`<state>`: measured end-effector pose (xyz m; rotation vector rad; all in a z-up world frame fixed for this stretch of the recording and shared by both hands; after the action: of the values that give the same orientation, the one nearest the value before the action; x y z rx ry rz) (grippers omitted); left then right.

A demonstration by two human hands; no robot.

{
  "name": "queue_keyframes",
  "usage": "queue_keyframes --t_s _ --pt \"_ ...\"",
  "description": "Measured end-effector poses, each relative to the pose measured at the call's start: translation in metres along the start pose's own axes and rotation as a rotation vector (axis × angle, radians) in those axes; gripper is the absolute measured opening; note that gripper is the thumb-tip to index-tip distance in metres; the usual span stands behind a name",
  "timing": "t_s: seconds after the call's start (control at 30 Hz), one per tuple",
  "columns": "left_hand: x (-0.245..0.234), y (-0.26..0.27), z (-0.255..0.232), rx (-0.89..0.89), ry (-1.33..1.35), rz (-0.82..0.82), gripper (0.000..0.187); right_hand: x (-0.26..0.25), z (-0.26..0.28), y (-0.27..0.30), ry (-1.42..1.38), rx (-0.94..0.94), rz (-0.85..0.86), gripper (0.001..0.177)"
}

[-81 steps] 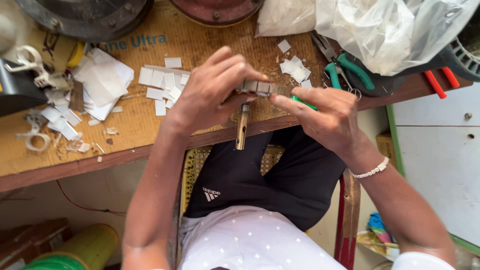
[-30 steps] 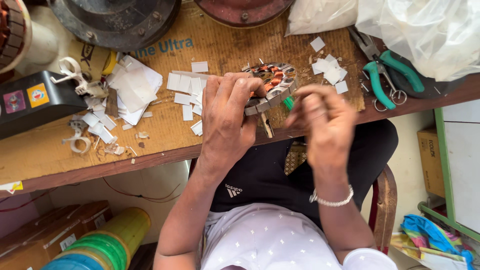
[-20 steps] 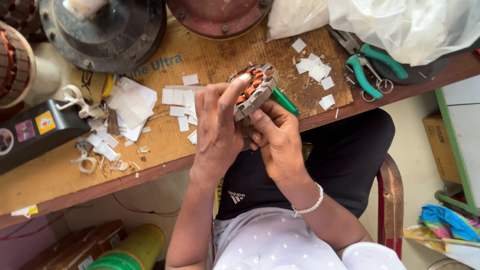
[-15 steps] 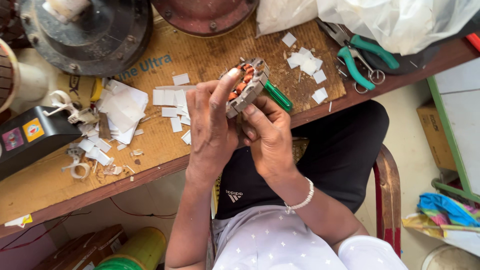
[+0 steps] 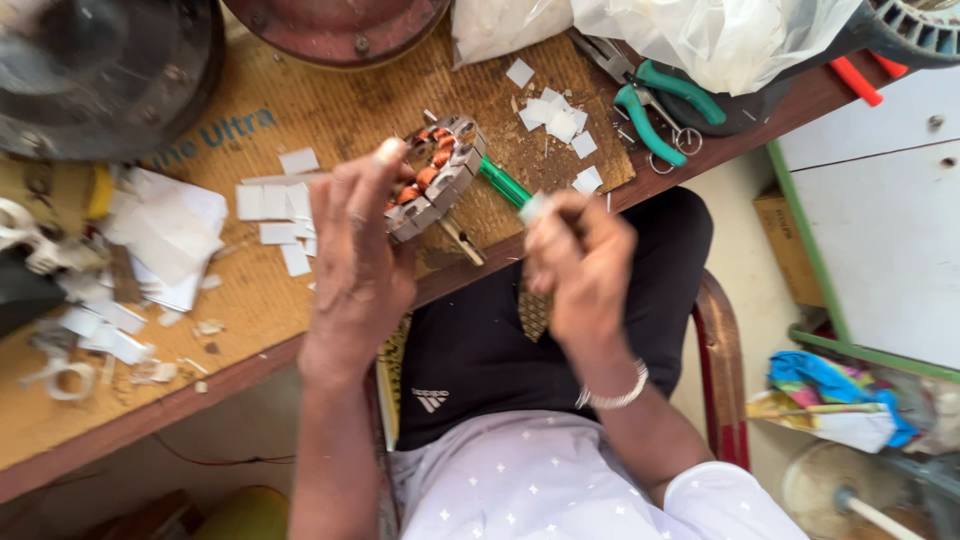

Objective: The person is repairing an electrical motor component, likely a rotor. They use a screwdriver to adjust copper windings and insert small white insulating pieces into the slots. They also use pliers to cut and shape the insulation material.

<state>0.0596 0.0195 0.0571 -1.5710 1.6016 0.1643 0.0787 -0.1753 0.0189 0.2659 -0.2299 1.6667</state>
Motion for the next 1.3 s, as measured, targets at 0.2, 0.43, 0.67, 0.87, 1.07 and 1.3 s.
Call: queue_keyframes --t_s 0.2,0.43,0.67,0.87,1.07,1.3 --pt "-0.014 0.008 0.003 0.083 0.032 -0.127 0.093 -0.073 0.042 -0.058 0.704 -0.223 0.074 0.026" --pt "-0.006 0.059 -0.043 -0.142 -0.015 -0.325 0.037 -0.065 0.048 -0.035 1.373 -0.454 0.337 0.038" --pt "0.061 0.059 -0.072 0.085 0.312 0.259 0.021 -0.069 0.035 -0.008 1.533 -0.481 0.447 0.051" --pt "0.075 0.065 -0.084 0.134 0.315 0.313 0.035 -0.079 0.026 -0.003 1.347 -0.536 0.335 0.039" --pt "0.075 0.059 -0.088 0.130 0.277 0.313 0.019 -0.068 0.029 -0.008 1.430 -0.482 0.389 0.049" --pt "0.075 0.055 -0.085 0.103 0.278 0.307 0.019 -0.058 0.017 0.009 1.325 -0.574 0.452 0.042"
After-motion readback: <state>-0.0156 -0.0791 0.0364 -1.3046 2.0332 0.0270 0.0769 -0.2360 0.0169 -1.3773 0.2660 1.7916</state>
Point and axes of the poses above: each hand's wrist, its own y-axis away from the middle knuckle, its own x-axis out of the palm, z = x × y, the point moved 7 cm from there along -y, towards the middle knuckle, and after that the axes turned 8 degrees about z, right-handed, at the moved point
